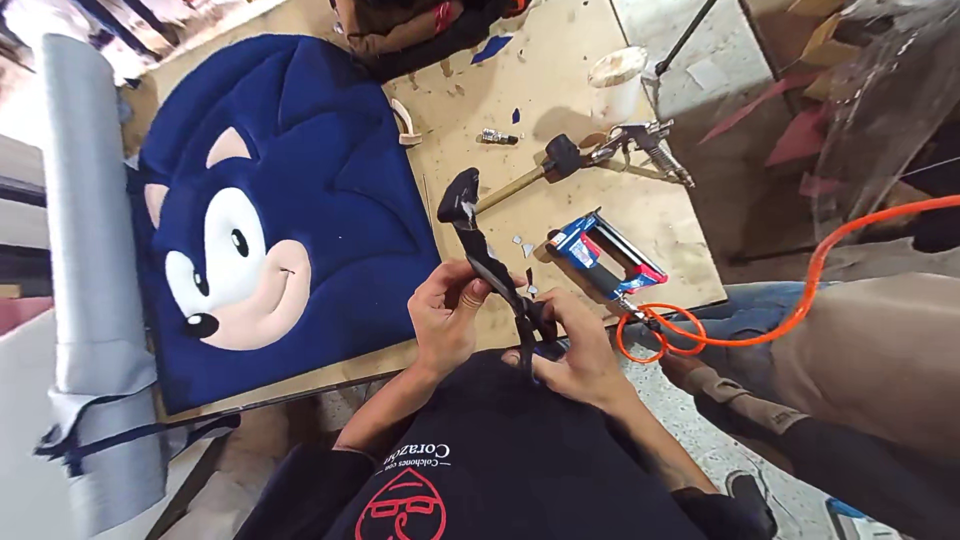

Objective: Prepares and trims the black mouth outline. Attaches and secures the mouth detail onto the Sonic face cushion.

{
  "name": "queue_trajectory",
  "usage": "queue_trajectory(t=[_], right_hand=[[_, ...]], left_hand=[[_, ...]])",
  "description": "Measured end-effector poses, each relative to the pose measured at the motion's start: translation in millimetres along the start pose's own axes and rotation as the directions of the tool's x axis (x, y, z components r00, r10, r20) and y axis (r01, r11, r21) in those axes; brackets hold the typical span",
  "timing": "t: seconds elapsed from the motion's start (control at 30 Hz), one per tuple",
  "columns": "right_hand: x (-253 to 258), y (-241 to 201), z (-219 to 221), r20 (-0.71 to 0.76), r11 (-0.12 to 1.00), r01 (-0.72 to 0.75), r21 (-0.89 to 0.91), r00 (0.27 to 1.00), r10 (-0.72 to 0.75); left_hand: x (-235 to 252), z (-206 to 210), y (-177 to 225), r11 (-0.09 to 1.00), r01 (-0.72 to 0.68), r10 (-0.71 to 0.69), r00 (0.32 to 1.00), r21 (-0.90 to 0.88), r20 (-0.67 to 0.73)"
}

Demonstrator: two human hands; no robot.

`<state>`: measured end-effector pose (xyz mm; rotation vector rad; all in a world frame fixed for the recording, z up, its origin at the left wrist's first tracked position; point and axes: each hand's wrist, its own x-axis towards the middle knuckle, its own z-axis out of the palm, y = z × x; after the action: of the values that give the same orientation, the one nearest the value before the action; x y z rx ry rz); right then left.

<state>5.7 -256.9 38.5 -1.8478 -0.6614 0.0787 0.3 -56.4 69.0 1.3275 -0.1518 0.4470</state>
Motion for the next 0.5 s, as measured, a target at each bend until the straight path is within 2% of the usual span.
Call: queue_trajectory(t=[0.23,0.5], right_hand=[[-2.0,7.0,5.9,0.013,0.999,0.031,0.018,0.999,-0.031],[-6.0,8.6,11.8,0.032,0.999,0.022,0.049,0.999,-0.023]], left_hand=[[-3.2,2.2,3.6,0.996,0.015,-0.019,0.999,-0.091,-0.044],[-5.1,-3.9,4.2,0.997,0.022,-0.027,0.997,-0.068,-0.076]])
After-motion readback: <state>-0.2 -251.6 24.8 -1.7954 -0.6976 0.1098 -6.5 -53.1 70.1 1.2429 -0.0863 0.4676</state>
